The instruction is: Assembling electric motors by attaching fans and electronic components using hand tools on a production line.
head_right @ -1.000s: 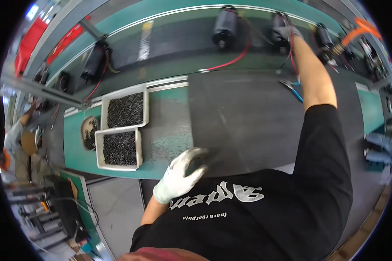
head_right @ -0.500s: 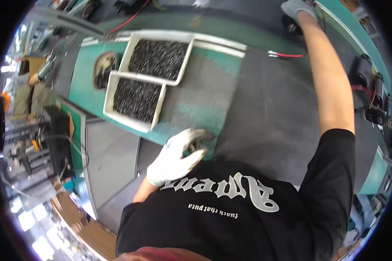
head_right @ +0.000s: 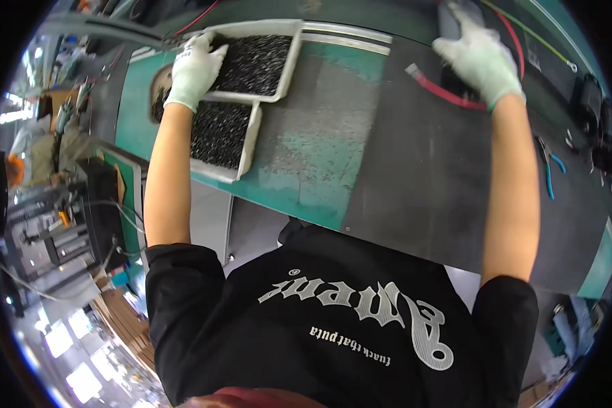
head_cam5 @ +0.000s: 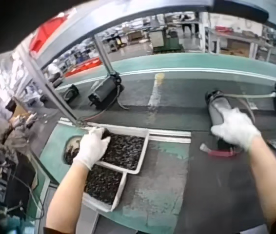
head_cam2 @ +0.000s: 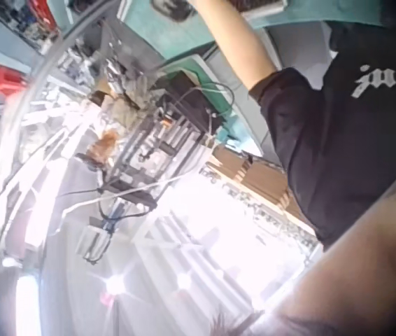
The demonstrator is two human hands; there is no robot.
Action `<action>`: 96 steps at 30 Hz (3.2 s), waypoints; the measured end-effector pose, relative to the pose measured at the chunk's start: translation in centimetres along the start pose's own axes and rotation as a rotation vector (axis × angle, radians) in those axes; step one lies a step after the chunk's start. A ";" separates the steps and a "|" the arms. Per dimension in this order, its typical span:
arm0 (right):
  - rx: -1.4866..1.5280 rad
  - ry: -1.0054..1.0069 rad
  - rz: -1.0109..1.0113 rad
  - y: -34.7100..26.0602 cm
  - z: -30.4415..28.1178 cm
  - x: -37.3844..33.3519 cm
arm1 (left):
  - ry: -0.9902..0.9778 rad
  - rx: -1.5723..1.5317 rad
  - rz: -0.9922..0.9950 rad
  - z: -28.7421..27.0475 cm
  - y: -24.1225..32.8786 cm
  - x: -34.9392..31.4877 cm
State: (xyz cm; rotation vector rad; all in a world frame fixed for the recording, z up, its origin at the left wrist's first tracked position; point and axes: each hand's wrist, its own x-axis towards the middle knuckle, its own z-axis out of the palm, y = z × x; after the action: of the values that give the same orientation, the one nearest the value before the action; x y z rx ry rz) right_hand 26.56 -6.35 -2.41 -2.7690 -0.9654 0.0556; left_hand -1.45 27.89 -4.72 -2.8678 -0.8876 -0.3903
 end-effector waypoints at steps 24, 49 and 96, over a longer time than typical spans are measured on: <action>1.253 0.319 0.227 33.8 -6.5 -11.6 | -0.057 0.026 -0.010 1.0 3.7 2.2; 2.040 0.534 -0.475 1.9 -12.6 -18.1 | -0.851 -2.915 -0.163 -8.6 28.8 -11.8; 1.385 0.808 0.065 -0.4 -5.1 -18.3 | -1.143 -2.912 -1.121 -1.7 33.1 -15.9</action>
State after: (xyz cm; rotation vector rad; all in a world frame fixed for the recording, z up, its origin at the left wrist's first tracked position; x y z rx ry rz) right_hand 12.42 -18.30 2.06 -1.3093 -0.3271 -0.2615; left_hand 4.34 -8.16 -8.57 -0.1815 0.4005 -0.1230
